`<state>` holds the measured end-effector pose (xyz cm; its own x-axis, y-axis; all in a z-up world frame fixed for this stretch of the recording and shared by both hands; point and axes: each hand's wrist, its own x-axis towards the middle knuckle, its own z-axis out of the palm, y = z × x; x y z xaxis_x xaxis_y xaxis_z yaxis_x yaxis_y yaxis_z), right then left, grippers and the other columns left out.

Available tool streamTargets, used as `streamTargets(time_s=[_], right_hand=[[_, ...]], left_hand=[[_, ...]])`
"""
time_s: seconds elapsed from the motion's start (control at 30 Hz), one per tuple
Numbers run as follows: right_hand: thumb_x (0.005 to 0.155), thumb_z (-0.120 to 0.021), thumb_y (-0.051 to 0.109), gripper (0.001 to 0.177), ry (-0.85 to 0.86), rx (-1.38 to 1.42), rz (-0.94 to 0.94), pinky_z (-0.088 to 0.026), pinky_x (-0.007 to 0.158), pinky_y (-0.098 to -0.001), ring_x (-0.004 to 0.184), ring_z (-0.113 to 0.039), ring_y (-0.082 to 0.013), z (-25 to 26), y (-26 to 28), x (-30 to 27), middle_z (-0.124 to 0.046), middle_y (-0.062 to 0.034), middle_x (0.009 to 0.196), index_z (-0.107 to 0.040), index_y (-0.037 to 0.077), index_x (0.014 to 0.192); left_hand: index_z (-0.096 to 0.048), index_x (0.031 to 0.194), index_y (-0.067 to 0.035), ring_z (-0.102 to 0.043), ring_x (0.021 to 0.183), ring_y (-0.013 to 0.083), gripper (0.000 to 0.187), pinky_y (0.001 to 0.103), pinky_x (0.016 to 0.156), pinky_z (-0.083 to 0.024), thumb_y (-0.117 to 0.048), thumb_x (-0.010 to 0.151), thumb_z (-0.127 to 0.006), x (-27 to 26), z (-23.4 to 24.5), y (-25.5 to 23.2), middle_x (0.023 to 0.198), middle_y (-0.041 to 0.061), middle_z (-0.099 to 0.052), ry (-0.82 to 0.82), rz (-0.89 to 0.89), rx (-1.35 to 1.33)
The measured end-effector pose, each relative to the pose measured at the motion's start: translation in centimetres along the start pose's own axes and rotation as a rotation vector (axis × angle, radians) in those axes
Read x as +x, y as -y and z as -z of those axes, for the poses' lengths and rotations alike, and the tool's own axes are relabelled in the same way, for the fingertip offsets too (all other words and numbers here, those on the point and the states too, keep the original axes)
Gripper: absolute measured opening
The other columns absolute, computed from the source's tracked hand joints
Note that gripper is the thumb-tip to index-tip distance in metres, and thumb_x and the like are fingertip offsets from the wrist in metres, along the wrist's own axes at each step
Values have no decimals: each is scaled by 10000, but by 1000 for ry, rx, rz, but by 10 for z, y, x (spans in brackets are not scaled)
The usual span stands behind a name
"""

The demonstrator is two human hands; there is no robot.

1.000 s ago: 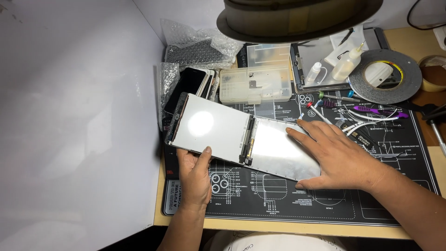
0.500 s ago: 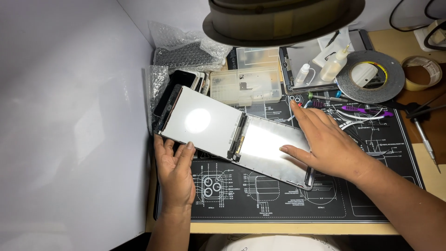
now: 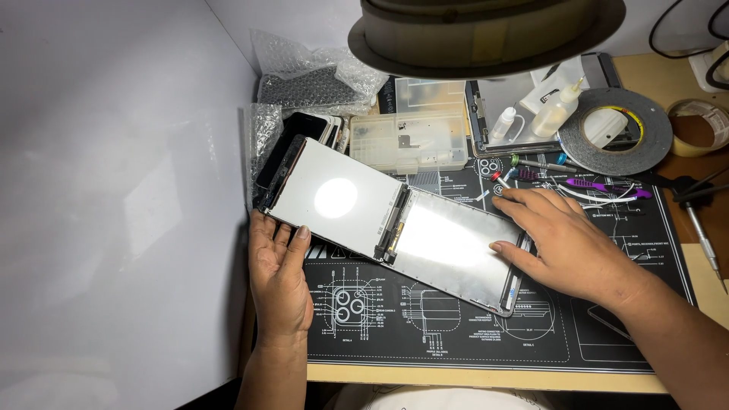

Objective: The person uses a red-handled screwdriver to unscrew and remove components from a disassembled smartphone lying on a black work mat. They manipulate the phone's internal parts and screen assembly, occasionally flipping the device over to access different sides.

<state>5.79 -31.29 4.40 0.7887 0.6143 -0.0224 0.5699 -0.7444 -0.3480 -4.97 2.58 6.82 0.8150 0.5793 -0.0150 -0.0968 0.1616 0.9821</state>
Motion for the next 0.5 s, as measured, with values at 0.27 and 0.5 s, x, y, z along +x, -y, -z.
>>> streamTargets(time_s=[0.27,0.5], right_hand=[[935,-566,471,592,35,-24,90,-358,1085,-473,1324,-493,-270,-10,3,9,-548,-74,1443,-535,173,1445],[948,-525,148,435,-97,-185,121,-465,867,-384,909,-635,-270,12,23,80,-649,-86,965,-669,180,1357]], left_hand=[[-427,1473,-40,-607,1206,194,601,338,1096,-493,14,907,-622,7,-10,5,1377,128,-591,15,-83,-140],[-521,1336,-67,-556,1143,164,412,332,996,-507,59,950,-590,17,-5,43,1230,87,-555,-58,-122,-114]])
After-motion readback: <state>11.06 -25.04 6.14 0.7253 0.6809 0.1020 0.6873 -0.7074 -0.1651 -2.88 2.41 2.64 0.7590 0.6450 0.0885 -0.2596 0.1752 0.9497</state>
